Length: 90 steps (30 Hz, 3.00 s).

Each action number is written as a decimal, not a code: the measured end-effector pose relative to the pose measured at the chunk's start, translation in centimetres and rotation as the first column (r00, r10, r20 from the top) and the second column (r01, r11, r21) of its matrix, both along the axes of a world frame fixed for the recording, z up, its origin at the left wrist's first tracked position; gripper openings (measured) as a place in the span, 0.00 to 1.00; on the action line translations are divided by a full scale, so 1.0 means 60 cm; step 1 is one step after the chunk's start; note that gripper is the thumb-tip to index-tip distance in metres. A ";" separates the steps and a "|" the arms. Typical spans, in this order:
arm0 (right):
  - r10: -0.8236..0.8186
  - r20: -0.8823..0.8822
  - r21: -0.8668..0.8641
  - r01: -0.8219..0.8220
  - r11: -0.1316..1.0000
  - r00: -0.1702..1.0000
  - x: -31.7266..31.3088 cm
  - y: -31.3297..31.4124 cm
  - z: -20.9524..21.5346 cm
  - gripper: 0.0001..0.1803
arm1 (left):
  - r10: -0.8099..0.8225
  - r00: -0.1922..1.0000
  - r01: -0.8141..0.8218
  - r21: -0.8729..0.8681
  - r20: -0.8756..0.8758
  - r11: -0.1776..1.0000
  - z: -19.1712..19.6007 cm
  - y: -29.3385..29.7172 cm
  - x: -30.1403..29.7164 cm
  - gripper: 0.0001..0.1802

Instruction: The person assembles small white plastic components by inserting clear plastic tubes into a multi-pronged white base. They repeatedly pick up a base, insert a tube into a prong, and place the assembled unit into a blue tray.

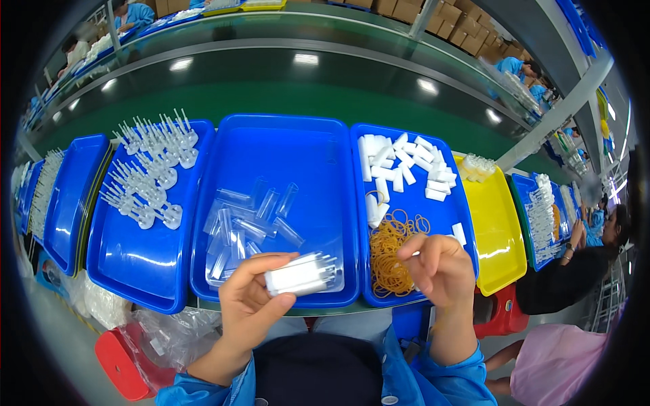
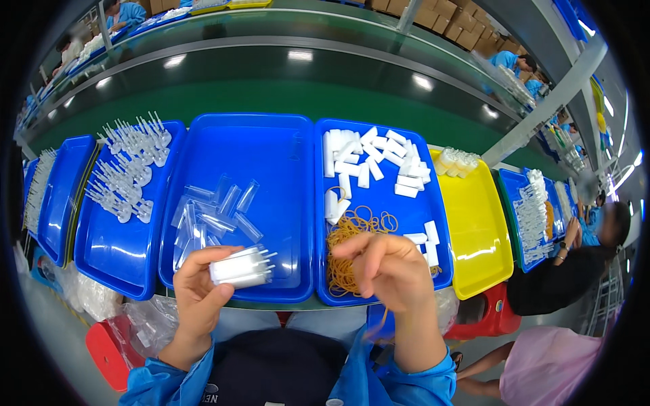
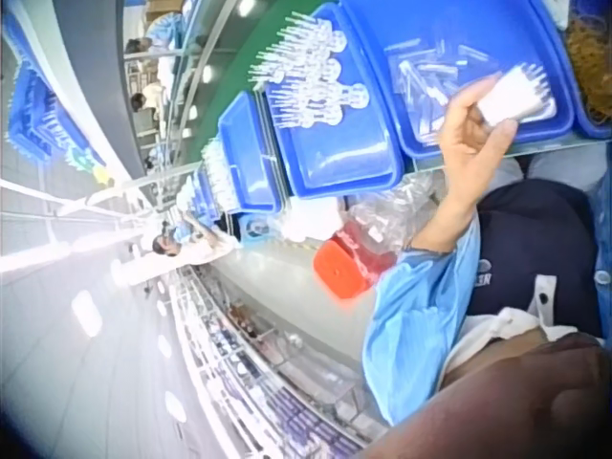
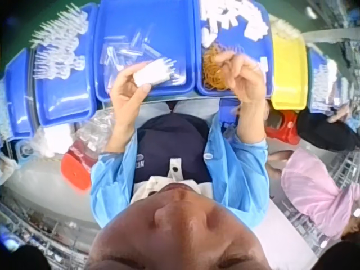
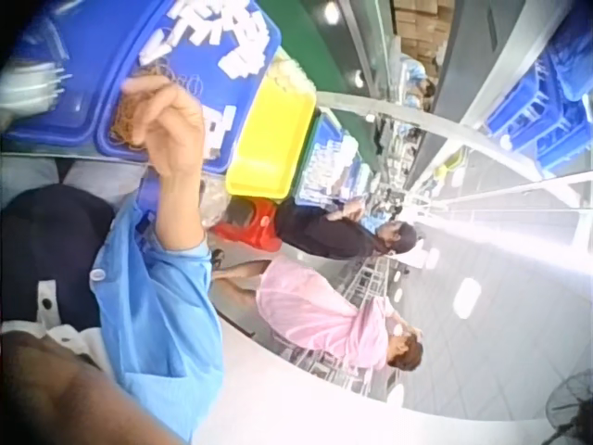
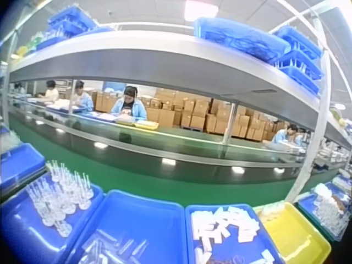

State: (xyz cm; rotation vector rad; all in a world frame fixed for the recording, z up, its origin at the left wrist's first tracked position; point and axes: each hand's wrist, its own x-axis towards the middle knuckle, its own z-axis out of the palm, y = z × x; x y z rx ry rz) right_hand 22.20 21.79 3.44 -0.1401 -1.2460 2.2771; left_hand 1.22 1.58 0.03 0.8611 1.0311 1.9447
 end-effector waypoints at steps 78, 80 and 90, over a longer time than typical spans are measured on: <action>-0.054 0.043 0.216 0.044 0.975 0.998 -0.039 -0.147 -0.003 0.34 | -0.019 0.966 0.108 0.335 -0.257 0.936 -0.037 0.000 0.024 0.23; -0.168 0.137 0.489 0.081 0.869 0.976 -0.048 -0.140 0.002 0.35 | 0.183 0.808 0.046 0.369 -0.560 0.928 -0.030 0.006 0.022 0.22; -0.247 0.095 0.003 0.248 0.969 0.964 -0.053 -0.160 -0.028 0.35 | 0.098 0.932 -0.010 0.246 -0.348 0.969 -0.034 0.008 0.052 0.25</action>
